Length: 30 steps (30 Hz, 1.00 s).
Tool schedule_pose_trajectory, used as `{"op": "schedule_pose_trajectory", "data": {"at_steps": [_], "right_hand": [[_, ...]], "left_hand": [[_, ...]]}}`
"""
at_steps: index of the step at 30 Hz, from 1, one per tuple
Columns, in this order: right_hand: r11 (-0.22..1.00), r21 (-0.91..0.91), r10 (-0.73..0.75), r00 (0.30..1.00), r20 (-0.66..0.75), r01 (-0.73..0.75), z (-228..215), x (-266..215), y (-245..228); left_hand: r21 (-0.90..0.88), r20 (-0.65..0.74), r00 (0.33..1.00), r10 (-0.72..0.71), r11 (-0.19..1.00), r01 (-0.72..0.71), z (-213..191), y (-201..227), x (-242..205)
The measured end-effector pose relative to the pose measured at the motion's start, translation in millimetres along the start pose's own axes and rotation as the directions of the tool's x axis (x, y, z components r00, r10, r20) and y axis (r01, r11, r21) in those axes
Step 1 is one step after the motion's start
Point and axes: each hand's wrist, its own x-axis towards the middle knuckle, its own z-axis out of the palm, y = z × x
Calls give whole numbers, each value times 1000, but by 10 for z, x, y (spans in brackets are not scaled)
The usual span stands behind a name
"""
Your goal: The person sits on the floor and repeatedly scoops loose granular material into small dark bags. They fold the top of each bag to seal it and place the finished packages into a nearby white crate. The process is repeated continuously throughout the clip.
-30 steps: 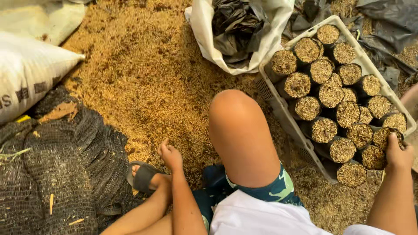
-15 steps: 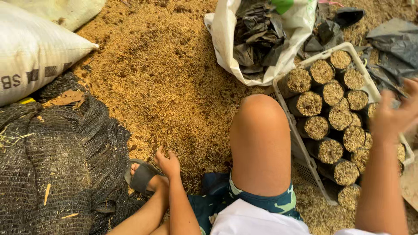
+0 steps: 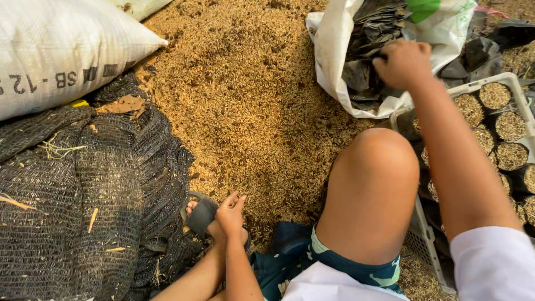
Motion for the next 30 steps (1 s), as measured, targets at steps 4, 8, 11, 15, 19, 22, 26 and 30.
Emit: {"op": "schedule_pose_trajectory", "data": {"at_steps": [4,8,11,15,19,22,26,30], "right_hand": [[836,528,230,969,-87,-151,-524,-21,115],[373,898,313,943,115,-233,-1149,-198,-278],[355,909,163,971,172,-221,-1634,-263,-727],[660,746,-175,947,271,-91,-2082,-139,-1493],[890,453,-288,704,649,-54,-2071,-6,-2374],[787,617,-476,662,579,26,-1809,10,-2773],[714,671,-391,679,621,-201,-1219,-213,-2903],[472,807,-446,693,566,-355,-780,-449,-2735]], "left_hand": [[146,78,987,139,978,-149,127,159,-10],[130,154,969,194,968,-215,268,667,37],[-85,313,949,-41,994,71,344,1154,139],[-271,423,895,144,962,-26,431,1531,126],[-697,430,815,389,717,25,338,1666,59],[-704,524,817,241,663,256,277,1739,91],[-635,565,824,38,657,406,327,1622,47],[-634,527,836,-151,586,505,499,1448,46]]}}
